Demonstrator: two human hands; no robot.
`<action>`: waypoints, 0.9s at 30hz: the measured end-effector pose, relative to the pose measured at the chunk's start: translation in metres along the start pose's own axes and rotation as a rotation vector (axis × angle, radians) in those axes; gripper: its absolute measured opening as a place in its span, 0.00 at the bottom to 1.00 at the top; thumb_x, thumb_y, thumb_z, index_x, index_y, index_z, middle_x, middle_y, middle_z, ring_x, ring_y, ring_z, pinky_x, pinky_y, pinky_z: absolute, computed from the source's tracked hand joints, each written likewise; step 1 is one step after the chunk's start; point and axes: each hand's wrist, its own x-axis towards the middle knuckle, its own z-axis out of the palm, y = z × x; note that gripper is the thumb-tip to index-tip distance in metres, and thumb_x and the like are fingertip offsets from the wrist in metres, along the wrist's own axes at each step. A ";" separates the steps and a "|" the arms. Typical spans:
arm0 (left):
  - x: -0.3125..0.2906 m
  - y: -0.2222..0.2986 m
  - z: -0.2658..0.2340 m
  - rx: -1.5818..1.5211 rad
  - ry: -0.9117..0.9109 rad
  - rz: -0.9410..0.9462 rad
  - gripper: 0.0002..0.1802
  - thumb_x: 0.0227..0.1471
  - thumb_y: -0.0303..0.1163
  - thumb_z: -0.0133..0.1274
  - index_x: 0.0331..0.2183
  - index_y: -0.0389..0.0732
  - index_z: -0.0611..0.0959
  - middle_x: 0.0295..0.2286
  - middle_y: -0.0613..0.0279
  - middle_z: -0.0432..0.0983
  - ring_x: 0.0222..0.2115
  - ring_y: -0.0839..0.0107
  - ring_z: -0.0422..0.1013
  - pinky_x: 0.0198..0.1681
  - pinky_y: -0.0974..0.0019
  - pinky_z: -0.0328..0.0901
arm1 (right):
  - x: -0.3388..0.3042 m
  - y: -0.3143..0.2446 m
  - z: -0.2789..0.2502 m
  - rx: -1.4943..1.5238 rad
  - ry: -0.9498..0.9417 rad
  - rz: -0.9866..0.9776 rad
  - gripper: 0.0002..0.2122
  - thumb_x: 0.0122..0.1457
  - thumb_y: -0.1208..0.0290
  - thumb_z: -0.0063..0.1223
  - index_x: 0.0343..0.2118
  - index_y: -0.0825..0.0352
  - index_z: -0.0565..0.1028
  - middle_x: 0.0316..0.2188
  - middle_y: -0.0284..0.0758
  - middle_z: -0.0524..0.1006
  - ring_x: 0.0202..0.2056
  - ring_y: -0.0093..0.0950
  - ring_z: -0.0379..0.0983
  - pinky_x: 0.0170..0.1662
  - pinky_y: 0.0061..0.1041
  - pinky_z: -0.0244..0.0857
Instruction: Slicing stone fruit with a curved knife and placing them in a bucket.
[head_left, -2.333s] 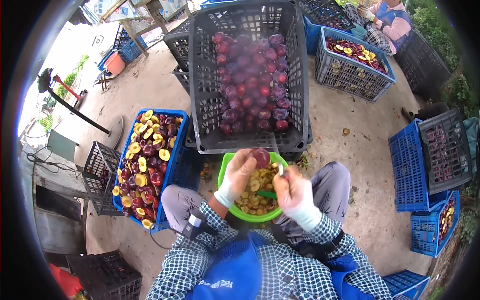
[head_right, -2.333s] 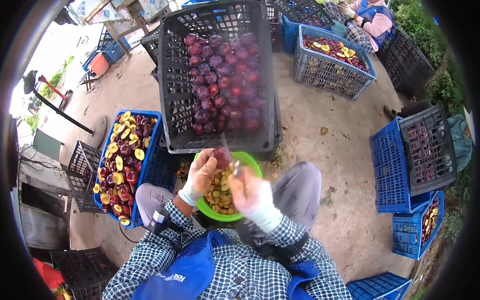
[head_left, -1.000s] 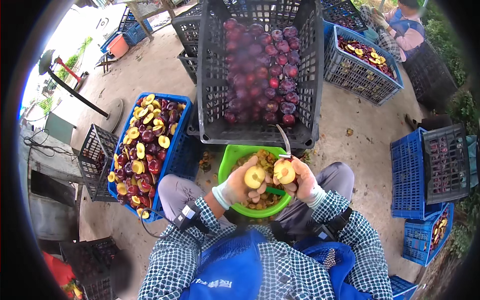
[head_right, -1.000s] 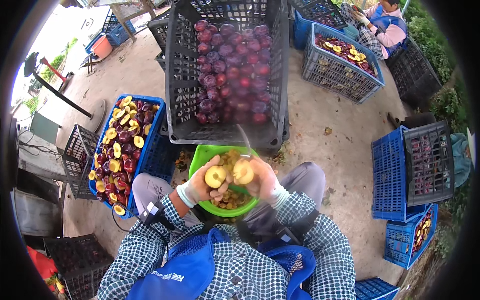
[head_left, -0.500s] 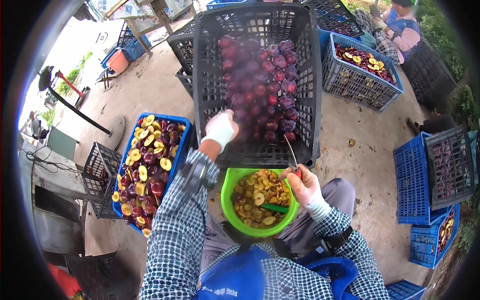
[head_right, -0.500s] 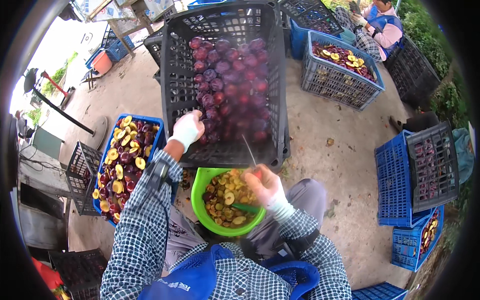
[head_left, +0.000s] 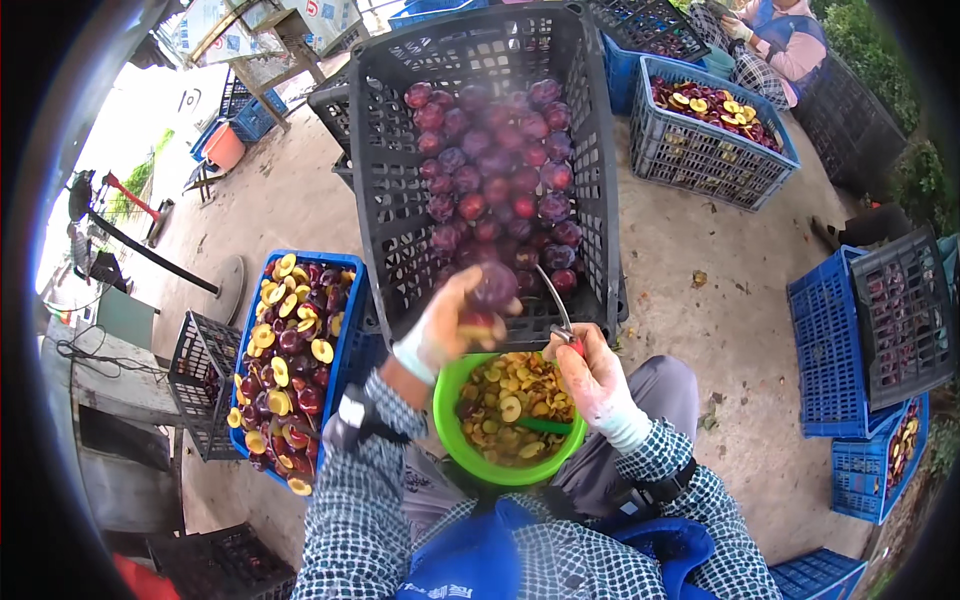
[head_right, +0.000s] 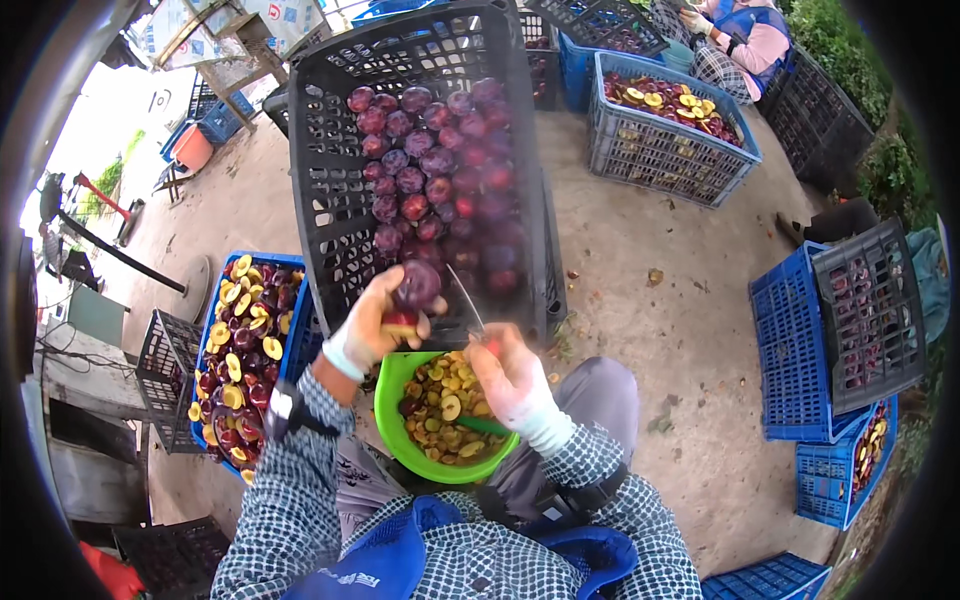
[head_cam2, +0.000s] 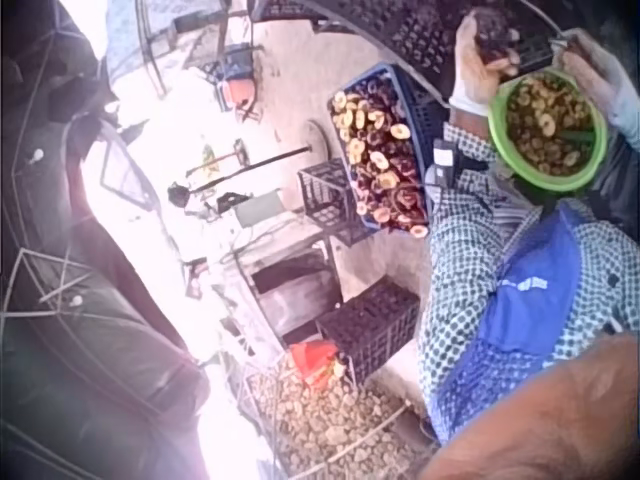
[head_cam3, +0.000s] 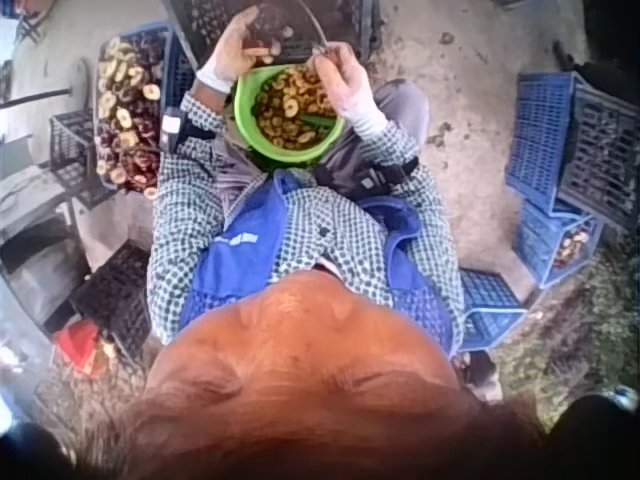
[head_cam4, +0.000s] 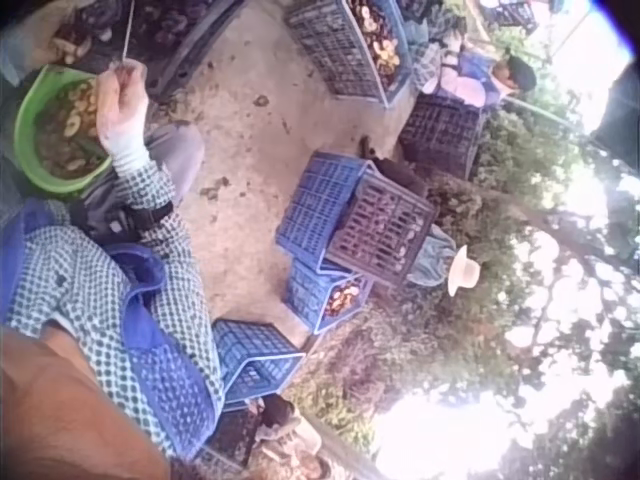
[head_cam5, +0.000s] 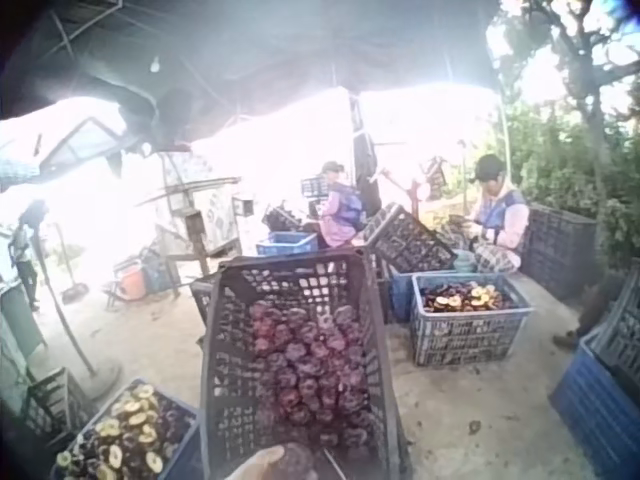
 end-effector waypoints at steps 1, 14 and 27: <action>-0.026 -0.006 0.015 -0.023 0.002 0.028 0.31 0.77 0.58 0.43 0.61 0.42 0.79 0.43 0.54 0.87 0.29 0.64 0.81 0.31 0.62 0.75 | -0.003 -0.010 0.008 -0.040 0.000 -0.018 0.13 0.76 0.65 0.57 0.54 0.70 0.78 0.36 0.39 0.84 0.34 0.27 0.79 0.42 0.29 0.74; -0.151 -0.088 0.057 0.191 0.106 0.319 0.31 0.79 0.56 0.45 0.61 0.37 0.79 0.50 0.63 0.82 0.49 0.75 0.76 0.54 0.66 0.71 | -0.075 -0.043 0.047 -0.496 0.026 -0.329 0.09 0.71 0.66 0.63 0.45 0.67 0.82 0.33 0.47 0.83 0.33 0.50 0.83 0.36 0.40 0.75; -0.156 -0.097 0.060 -0.284 0.149 0.035 0.29 0.77 0.56 0.49 0.61 0.41 0.79 0.48 0.61 0.84 0.44 0.68 0.81 0.48 0.61 0.77 | -0.086 -0.042 0.049 -0.582 -0.261 -0.608 0.10 0.66 0.67 0.69 0.46 0.64 0.82 0.36 0.40 0.83 0.34 0.43 0.83 0.37 0.38 0.77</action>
